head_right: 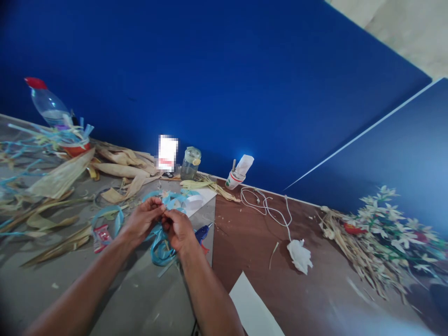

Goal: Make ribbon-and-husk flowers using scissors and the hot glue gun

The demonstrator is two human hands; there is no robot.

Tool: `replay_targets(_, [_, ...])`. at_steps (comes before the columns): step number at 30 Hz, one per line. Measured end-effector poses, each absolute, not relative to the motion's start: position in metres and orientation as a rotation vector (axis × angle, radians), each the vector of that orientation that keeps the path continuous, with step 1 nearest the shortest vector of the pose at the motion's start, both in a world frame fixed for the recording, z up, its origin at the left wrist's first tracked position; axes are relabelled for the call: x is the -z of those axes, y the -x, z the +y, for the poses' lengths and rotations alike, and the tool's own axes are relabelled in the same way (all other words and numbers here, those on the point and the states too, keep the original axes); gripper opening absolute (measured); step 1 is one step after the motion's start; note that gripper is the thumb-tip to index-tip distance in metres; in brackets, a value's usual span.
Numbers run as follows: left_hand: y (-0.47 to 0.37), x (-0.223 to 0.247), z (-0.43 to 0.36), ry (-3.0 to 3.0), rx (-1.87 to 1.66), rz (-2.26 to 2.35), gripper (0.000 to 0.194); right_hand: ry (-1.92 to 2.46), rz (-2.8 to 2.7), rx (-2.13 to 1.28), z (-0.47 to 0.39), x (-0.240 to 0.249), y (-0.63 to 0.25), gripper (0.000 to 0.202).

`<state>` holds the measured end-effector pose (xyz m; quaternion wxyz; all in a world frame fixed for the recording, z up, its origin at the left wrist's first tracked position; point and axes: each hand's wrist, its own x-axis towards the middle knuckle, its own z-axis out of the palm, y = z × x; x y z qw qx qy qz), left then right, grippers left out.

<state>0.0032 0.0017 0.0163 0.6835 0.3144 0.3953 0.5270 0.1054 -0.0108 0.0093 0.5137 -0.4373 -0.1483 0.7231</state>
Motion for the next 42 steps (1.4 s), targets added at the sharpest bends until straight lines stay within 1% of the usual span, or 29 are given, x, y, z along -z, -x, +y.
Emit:
replay_targets(3, [-0.004,-0.015,0.002,-0.753,-1.255,0.951,0.039,1.104,-0.558,-1.727,-0.012,-0.013,-0.112,0.012])
replay_targets(6, [-0.004,-0.01,0.005,-0.848,-1.306,1.076,0.036,1.216,-0.775,-1.578,-0.013,-0.017,-0.116,0.012])
replay_targets(9, [-0.005,-0.005,0.007,-0.922,-1.305,1.126,0.035,1.268,-0.851,-1.502,-0.013,-0.017,-0.117,0.012])
replay_targets(13, [-0.004,-0.003,0.007,-0.927,-1.298,1.123,0.035,1.341,-1.015,-1.488,-0.012,-0.015,-0.123,0.022])
replay_targets(16, [-0.004,-0.002,0.008,-0.946,-1.307,1.15,0.035,1.408,-1.141,-1.214,-0.011,-0.017,-0.132,0.024])
replay_targets(19, [-0.003,0.0,0.008,-1.037,-1.278,1.173,0.031,1.342,-1.118,-1.017,-0.009,-0.02,-0.138,0.016])
replay_targets(23, [-0.004,0.0,0.004,-1.306,-1.22,1.212,0.022,1.261,-1.093,-1.106,-0.008,-0.023,-0.136,0.015])
replay_targets(29, [-0.007,-0.006,-0.002,-1.415,-1.183,1.213,0.017,1.153,-0.91,-1.452,-0.007,-0.028,-0.136,0.009])
replay_targets(35, [-0.007,-0.011,-0.004,-1.438,-1.163,1.222,0.017,1.141,-0.769,-1.513,-0.006,-0.029,-0.138,0.014])
replay_targets(42, [-0.009,-0.021,-0.008,-1.362,-1.214,1.196,0.021,1.154,-0.743,-1.49,-0.005,-0.025,-0.135,0.016])
